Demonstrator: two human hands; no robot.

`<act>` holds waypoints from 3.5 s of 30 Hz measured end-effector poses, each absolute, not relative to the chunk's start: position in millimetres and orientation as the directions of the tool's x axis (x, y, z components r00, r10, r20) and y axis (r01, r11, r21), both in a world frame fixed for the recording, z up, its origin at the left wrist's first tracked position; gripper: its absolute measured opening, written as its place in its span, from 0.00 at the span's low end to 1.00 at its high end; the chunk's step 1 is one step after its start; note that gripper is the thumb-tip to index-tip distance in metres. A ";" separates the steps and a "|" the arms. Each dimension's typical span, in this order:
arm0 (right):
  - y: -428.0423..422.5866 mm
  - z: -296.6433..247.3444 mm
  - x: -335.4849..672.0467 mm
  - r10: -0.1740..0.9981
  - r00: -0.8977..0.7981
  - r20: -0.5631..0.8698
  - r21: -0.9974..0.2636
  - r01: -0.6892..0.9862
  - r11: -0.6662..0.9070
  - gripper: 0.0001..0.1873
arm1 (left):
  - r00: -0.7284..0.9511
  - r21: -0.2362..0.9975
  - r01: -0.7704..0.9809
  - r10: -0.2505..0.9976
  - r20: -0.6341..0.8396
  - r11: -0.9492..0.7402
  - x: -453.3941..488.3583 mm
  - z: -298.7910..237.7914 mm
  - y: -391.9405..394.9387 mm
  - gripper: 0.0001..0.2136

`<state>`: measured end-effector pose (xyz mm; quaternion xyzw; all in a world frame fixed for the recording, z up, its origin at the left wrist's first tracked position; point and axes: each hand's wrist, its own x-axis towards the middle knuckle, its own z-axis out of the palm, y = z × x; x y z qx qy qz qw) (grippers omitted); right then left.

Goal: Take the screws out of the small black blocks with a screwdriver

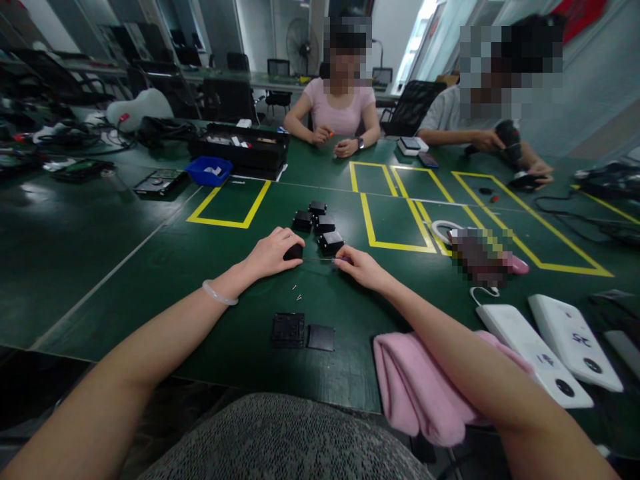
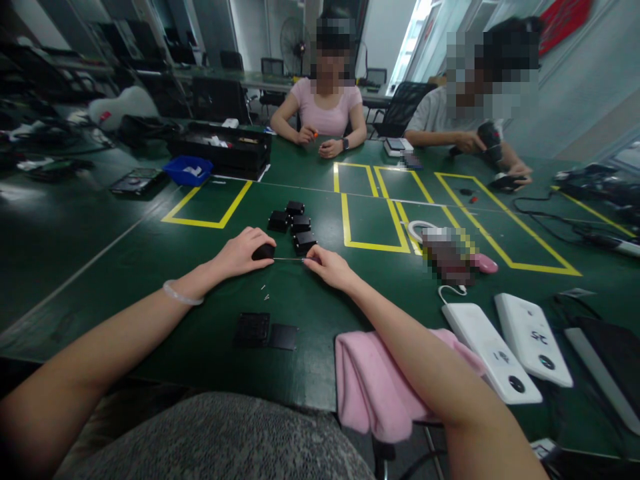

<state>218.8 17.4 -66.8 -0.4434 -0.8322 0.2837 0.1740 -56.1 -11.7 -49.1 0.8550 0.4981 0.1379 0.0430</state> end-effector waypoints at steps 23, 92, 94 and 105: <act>14.4 -67.1 214.2 0.828 -0.553 0.090 -0.619 0.620 0.481 0.10 | 0.479 0.201 0.829 0.847 0.230 -0.523 -58.3 -53.8 -9.8 0.15; 10.9 -62.7 210.8 0.808 -0.579 0.112 -0.559 0.636 0.533 0.08 | 0.469 0.205 0.836 0.856 0.216 -0.509 -57.4 -52.1 -10.9 0.15; 11.1 -64.0 212.2 0.801 -0.586 0.121 -0.562 0.625 0.542 0.06 | 0.468 0.206 0.837 0.858 0.212 -0.507 -57.2 -52.0 -10.9 0.15; 9.5 -63.1 210.4 0.816 -0.576 0.058 -0.556 0.660 0.506 0.08 | 0.469 0.209 0.833 0.855 0.223 -0.512 -58.2 -53.0 -10.8 0.15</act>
